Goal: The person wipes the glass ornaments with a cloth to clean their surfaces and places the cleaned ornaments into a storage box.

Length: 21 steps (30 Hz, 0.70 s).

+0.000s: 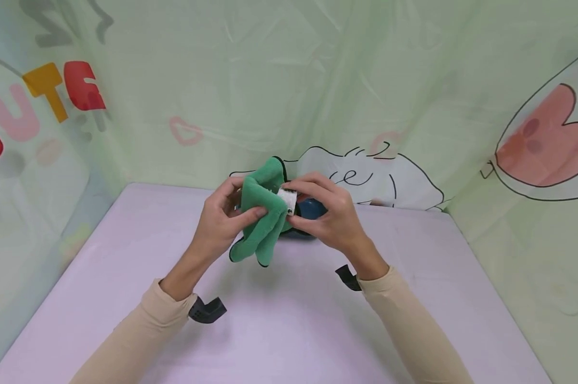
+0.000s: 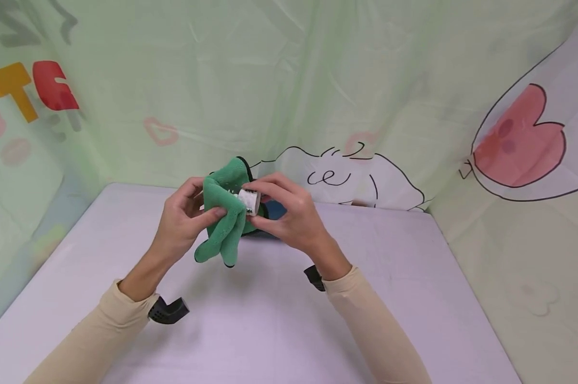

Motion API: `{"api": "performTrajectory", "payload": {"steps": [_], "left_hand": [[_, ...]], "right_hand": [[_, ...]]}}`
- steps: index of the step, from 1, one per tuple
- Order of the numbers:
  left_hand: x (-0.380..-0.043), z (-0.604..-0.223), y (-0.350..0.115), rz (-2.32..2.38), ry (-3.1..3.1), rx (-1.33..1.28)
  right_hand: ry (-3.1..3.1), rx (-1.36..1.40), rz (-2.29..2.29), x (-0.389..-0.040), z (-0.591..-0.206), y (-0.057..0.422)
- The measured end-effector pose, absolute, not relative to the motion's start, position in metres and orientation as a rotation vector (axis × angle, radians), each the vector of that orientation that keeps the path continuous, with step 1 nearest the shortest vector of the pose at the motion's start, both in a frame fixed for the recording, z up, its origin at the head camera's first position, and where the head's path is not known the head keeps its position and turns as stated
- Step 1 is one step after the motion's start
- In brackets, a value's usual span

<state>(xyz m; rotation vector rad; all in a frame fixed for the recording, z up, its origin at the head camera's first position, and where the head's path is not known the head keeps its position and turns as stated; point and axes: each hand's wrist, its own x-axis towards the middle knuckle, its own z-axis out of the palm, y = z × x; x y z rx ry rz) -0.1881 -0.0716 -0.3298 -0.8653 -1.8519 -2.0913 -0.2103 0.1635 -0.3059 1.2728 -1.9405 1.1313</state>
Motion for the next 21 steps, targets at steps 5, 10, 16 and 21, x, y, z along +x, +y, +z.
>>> {"api": "performTrajectory", "payload": {"steps": [5, 10, 16, 21], "left_hand": [[-0.189, -0.33, -0.074, -2.007, -1.867, -0.959], [-0.189, -0.331, -0.077, -1.959, -1.88, -1.012], [-0.19, -0.331, -0.078, -1.856, -1.866, -1.072], [-0.191, -0.333, -0.079, -1.775, -1.833, -1.112]], "right_hand": [[-1.969, 1.261, 1.202, -0.209, -0.305, 0.165], [-2.039, 1.265, 1.3, -0.207, -0.302, 0.167], [-2.158, 1.184, 1.427, -0.205, -0.298, 0.167], [-2.256, 1.082, 1.507, -0.201, -0.295, 0.167]]}}
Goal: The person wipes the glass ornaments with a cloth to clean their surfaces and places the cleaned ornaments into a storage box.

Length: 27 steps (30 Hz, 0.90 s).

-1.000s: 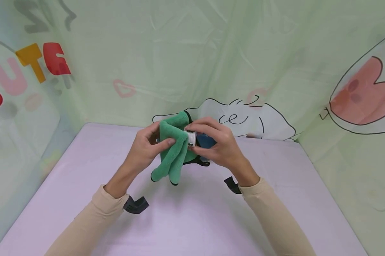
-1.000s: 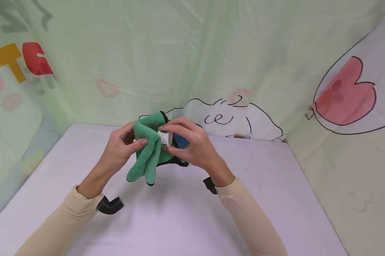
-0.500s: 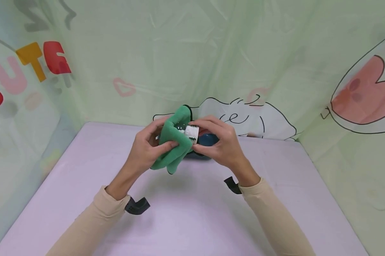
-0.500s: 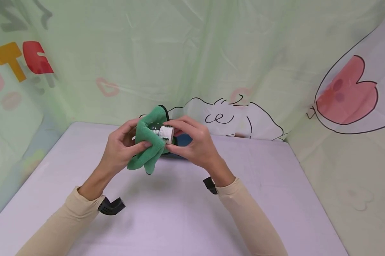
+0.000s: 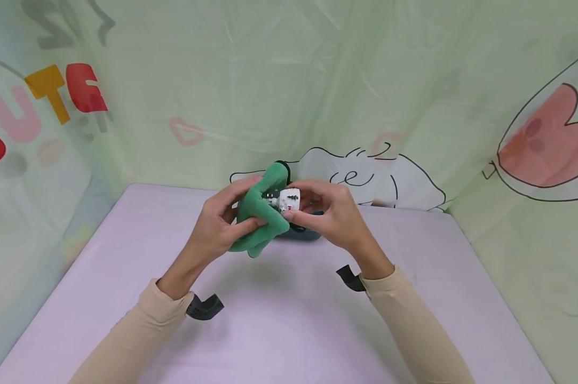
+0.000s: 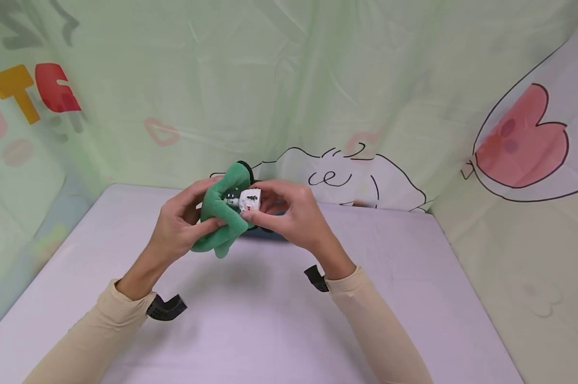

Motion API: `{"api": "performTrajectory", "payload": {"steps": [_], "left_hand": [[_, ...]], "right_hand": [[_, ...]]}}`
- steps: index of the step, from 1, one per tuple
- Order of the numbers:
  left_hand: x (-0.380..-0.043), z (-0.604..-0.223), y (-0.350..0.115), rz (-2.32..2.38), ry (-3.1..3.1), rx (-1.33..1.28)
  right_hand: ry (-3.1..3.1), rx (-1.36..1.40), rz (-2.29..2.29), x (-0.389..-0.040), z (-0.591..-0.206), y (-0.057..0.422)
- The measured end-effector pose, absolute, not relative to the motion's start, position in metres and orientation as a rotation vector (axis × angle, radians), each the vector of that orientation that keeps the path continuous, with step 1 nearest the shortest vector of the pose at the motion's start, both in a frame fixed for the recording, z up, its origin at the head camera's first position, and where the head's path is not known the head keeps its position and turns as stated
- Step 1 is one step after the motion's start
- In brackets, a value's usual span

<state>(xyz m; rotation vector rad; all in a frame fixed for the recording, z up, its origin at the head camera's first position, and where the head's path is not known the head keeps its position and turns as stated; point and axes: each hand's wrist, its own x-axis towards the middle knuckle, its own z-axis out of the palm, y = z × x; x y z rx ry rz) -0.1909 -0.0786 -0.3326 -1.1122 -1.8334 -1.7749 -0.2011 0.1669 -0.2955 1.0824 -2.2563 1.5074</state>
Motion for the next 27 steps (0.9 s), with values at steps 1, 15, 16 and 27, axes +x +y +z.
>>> {"api": "performTrajectory", "payload": {"steps": [1, 15, 16, 27], "left_hand": [[-0.1907, -0.3334, -0.0787, -1.755, -1.826, -1.119], [-0.1896, -0.3353, -0.0762, -1.746, -1.757, -1.141], [-0.1896, -0.335, -0.0763, -1.756, -1.758, -1.134], [-0.1932, -0.3349, -0.0802, -1.835, -1.812, -1.051]], "right_hand": [[-2.271, 1.068, 1.525, -0.2003, -0.2948, 0.1668], [-2.276, 1.056, 1.744, -0.1958, -0.292, 0.1659], [-2.268, 1.078, 1.712, -0.1959, -0.2924, 0.1658], [-2.145, 1.278, 1.384, -0.2017, -0.2957, 0.1643]]}}
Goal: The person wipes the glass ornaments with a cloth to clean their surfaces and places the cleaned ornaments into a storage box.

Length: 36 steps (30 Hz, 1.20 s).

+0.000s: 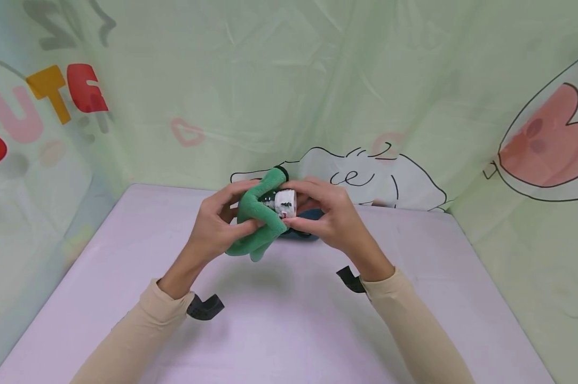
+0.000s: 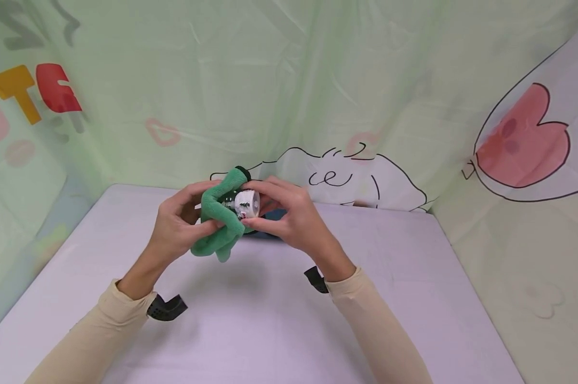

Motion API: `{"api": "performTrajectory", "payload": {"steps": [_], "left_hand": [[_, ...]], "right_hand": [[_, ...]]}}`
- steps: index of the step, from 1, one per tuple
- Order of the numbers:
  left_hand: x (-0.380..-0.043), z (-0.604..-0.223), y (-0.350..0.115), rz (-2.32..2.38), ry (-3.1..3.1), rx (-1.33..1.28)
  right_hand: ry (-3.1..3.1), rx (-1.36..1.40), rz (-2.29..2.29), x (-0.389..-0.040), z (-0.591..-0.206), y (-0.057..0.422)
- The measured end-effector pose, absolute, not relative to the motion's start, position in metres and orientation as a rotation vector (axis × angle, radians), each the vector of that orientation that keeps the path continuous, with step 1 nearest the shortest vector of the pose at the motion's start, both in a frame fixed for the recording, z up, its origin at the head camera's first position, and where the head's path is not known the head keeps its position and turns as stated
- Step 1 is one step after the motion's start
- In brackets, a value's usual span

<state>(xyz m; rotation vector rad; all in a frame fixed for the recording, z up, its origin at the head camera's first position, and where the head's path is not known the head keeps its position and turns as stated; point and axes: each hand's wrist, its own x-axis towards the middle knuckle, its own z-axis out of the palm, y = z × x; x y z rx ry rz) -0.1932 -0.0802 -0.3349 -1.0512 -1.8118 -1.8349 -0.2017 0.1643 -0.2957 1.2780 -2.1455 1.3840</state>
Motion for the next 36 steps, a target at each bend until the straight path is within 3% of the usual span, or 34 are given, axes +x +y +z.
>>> {"api": "performTrajectory", "payload": {"steps": [22, 36], "left_hand": [[-0.195, -0.332, -0.085, -2.058, -1.905, -0.978], [-0.194, -0.333, -0.084, -2.055, -1.894, -0.913]], "right_hand": [[-1.835, 1.463, 1.025, -0.213, -0.304, 0.162], [-1.79, 1.411, 0.994, -0.212, -0.304, 0.159]]}}
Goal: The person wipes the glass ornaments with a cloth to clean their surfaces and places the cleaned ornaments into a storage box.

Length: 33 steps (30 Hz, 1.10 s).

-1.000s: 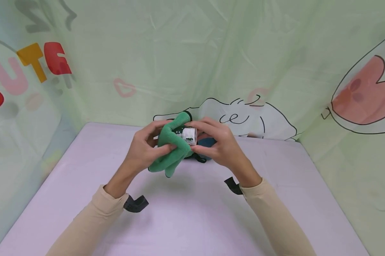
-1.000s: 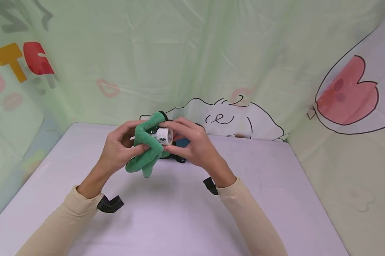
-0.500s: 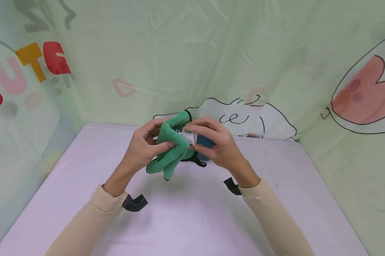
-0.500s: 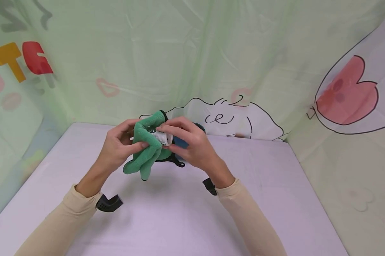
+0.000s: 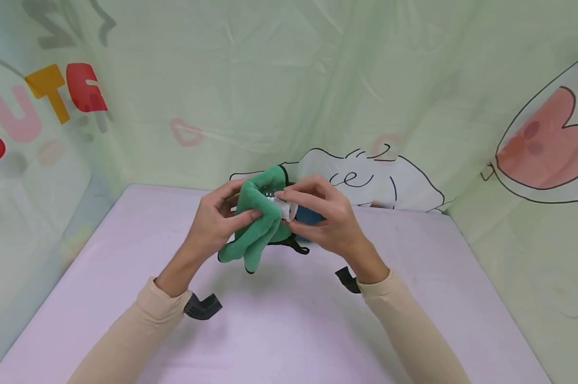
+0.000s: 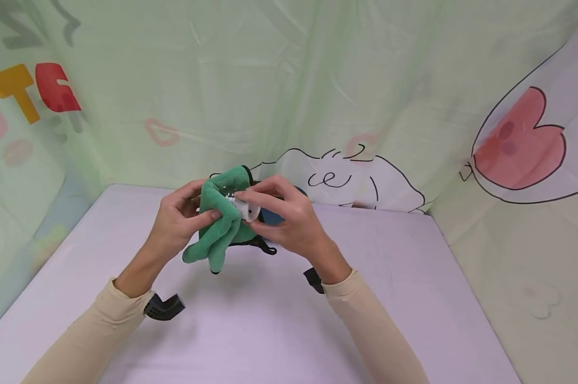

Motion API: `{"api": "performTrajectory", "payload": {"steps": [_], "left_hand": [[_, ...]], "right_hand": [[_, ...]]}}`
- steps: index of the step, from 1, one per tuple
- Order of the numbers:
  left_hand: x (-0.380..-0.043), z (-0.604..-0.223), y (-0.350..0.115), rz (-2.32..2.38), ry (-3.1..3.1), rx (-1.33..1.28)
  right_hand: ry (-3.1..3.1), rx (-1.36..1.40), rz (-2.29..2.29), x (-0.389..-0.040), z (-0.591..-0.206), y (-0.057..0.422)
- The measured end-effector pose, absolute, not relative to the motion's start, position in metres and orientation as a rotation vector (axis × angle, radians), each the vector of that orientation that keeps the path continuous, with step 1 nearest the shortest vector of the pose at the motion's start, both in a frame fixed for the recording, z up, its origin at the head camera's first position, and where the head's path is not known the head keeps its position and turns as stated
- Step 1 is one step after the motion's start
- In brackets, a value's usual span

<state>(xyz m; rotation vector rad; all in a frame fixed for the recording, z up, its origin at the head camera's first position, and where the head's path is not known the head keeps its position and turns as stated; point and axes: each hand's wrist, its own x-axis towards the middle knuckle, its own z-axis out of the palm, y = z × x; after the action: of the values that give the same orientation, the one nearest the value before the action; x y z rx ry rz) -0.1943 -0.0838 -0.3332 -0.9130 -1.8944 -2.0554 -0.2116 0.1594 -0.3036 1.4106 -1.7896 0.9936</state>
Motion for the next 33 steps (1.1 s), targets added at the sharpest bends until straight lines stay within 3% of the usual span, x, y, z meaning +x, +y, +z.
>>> {"api": "performTrajectory", "payload": {"steps": [8, 33], "left_hand": [[-0.191, -0.333, -0.082, -1.935, -1.932, -0.878], [-0.19, -0.331, -0.077, -1.902, -1.786, -1.019]], "right_hand": [[-1.903, 1.252, 0.999, -0.207, -0.303, 0.161], [-2.241, 0.967, 1.736, -0.199, -0.3, 0.161]]}}
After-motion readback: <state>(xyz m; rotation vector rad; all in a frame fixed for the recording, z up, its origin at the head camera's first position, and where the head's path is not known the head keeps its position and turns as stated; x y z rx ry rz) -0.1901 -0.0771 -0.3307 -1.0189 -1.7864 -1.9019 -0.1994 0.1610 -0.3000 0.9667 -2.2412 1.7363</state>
